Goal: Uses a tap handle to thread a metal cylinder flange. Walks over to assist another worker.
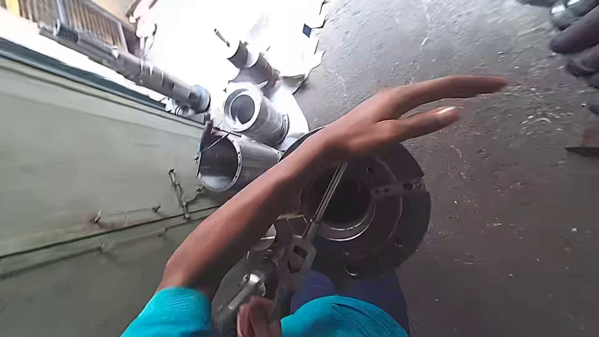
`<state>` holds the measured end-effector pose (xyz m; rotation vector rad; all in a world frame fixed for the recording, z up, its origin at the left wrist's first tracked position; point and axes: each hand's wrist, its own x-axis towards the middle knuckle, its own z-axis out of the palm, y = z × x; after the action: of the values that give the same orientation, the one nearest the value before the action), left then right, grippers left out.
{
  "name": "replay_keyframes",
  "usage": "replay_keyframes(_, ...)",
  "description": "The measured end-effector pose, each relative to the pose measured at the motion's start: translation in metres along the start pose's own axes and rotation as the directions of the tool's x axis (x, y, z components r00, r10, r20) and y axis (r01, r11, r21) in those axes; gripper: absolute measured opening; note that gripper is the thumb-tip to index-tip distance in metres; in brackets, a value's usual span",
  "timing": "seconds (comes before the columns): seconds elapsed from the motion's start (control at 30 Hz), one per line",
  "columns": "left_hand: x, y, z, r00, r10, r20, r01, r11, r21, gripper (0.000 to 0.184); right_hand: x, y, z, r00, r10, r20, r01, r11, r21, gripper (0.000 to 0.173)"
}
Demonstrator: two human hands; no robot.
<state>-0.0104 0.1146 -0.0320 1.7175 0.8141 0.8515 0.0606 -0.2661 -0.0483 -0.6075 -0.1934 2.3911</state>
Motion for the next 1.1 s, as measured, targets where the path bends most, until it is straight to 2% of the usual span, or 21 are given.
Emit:
replay_keyframes(0.03, 0.012, 0.0, 0.002, 0.999, 0.04, 0.004, -0.04, 0.999, -0.012, 0.045, 0.011, 0.0, -0.002, 0.999, -0.041, -0.009, 0.041, 0.999, 0.007, 0.042)
replay_keyframes(0.1, 0.011, 0.003, -0.001, 1.0, 0.007, -0.011, -0.007, 0.999, 0.036, 0.042, 0.013, 0.004, 0.005, 0.998, -0.049, -0.039, 0.048, 0.999, -0.021, 0.039)
replay_keyframes(0.17, 0.006, 0.01, -0.001, 0.991, -0.079, -0.109, 0.101, 0.972, 0.211, 0.039, 0.011, 0.004, -0.002, 0.999, 0.022, -0.029, -0.027, 0.983, -0.181, 0.037)
replay_keyframes(0.2, 0.002, 0.014, 0.0, 0.976, -0.099, -0.193, 0.158, 0.936, 0.315, 0.039, 0.012, -0.002, -0.012, 0.995, 0.096, 0.022, -0.083, 0.937, -0.34, 0.037)
replay_keyframes(0.23, -0.003, 0.019, 0.0, 0.955, -0.094, -0.281, 0.199, 0.906, 0.375, 0.04, 0.016, -0.018, -0.024, 0.973, 0.218, 0.076, -0.141, 0.821, -0.554, 0.034)
replay_keyframes(0.3, -0.031, 0.038, 0.007, 0.908, -0.059, -0.416, 0.24, 0.885, 0.398, 0.043, 0.022, -0.072, -0.037, 0.844, 0.534, 0.05, -0.189, 0.384, -0.904, 0.039)
replay_keyframes(0.33, -0.055, 0.051, 0.01, 0.888, -0.027, -0.459, 0.245, 0.873, 0.421, 0.043, 0.025, -0.105, -0.035, 0.799, 0.602, 0.01, -0.126, 0.183, -0.975, 0.046)
replay_keyframes(0.37, -0.089, 0.065, 0.017, 0.867, -0.027, -0.498, 0.271, 0.864, 0.424, 0.041, 0.022, -0.137, -0.031, 0.823, 0.567, 0.043, -0.005, 0.082, -0.997, 0.045)
replay_keyframes(0.43, -0.177, 0.09, 0.042, 0.804, -0.137, -0.578, 0.379, 0.868, 0.321, 0.036, 0.016, -0.201, -0.02, 0.888, 0.358, 0.29, 0.306, 0.014, -0.952, 0.036)
replay_keyframes(0.47, -0.223, 0.095, 0.06, 0.761, -0.202, -0.617, 0.418, 0.879, 0.228, 0.035, 0.021, -0.231, -0.014, 0.877, 0.234, 0.419, 0.438, -0.034, -0.898, 0.033)
replay_keyframes(0.5, -0.264, 0.095, 0.078, 0.72, -0.262, -0.642, 0.438, 0.889, 0.129, 0.038, 0.031, -0.257, -0.006, 0.843, 0.116, 0.526, 0.537, -0.114, -0.836, 0.033)
replay_keyframes(0.57, -0.326, 0.099, 0.13, 0.626, -0.4, -0.669, 0.512, 0.858, -0.035, 0.045, 0.07, -0.297, 0.013, 0.737, -0.03, 0.675, 0.614, -0.385, -0.689, 0.034)
replay_keyframes(0.6, -0.34, 0.104, 0.16, 0.584, -0.456, -0.671, 0.557, 0.827, -0.077, 0.046, 0.099, -0.308, 0.022, 0.689, -0.022, 0.725, 0.621, -0.498, -0.605, 0.034)
replay_keyframes(0.67, -0.338, 0.112, 0.224, 0.47, -0.523, -0.711, 0.634, 0.76, -0.14, 0.043, 0.168, -0.309, 0.03, 0.627, 0.136, 0.767, 0.659, -0.618, -0.429, 0.03)
replay_keyframes(0.73, -0.315, 0.109, 0.264, 0.286, -0.466, -0.837, 0.722, 0.679, -0.132, 0.039, 0.233, -0.293, 0.033, 0.568, 0.379, 0.731, 0.74, -0.625, -0.251, 0.029)
replay_keyframes(0.77, -0.308, 0.11, 0.27, 0.217, -0.432, -0.875, 0.77, 0.626, -0.118, 0.04, 0.25, -0.284, 0.036, 0.565, 0.473, 0.676, 0.763, -0.611, -0.211, 0.029)
replay_keyframes(0.8, -0.306, 0.112, 0.269, 0.178, -0.399, -0.899, 0.81, 0.579, -0.097, 0.042, 0.262, -0.281, 0.039, 0.543, 0.525, 0.655, 0.791, -0.581, -0.19, 0.029)
replay_keyframes(0.87, -0.297, 0.107, 0.269, 0.151, -0.349, -0.925, 0.825, 0.56, -0.077, 0.046, 0.27, -0.29, 0.04, 0.461, 0.58, 0.672, 0.844, -0.521, -0.129, 0.03)
replay_keyframes(1.0, -0.299, 0.108, 0.272, 0.128, -0.365, -0.922, 0.828, 0.55, -0.103, 0.044, 0.275, -0.29, 0.039, 0.332, 0.59, 0.736, 0.893, -0.449, -0.043, 0.034)
replay_keyframes(1.1, -0.299, 0.107, 0.274, 0.133, -0.373, -0.918, 0.822, 0.559, -0.108, 0.043, 0.274, -0.292, 0.038, 0.374, 0.603, 0.704, 0.887, -0.454, -0.082, 0.034)
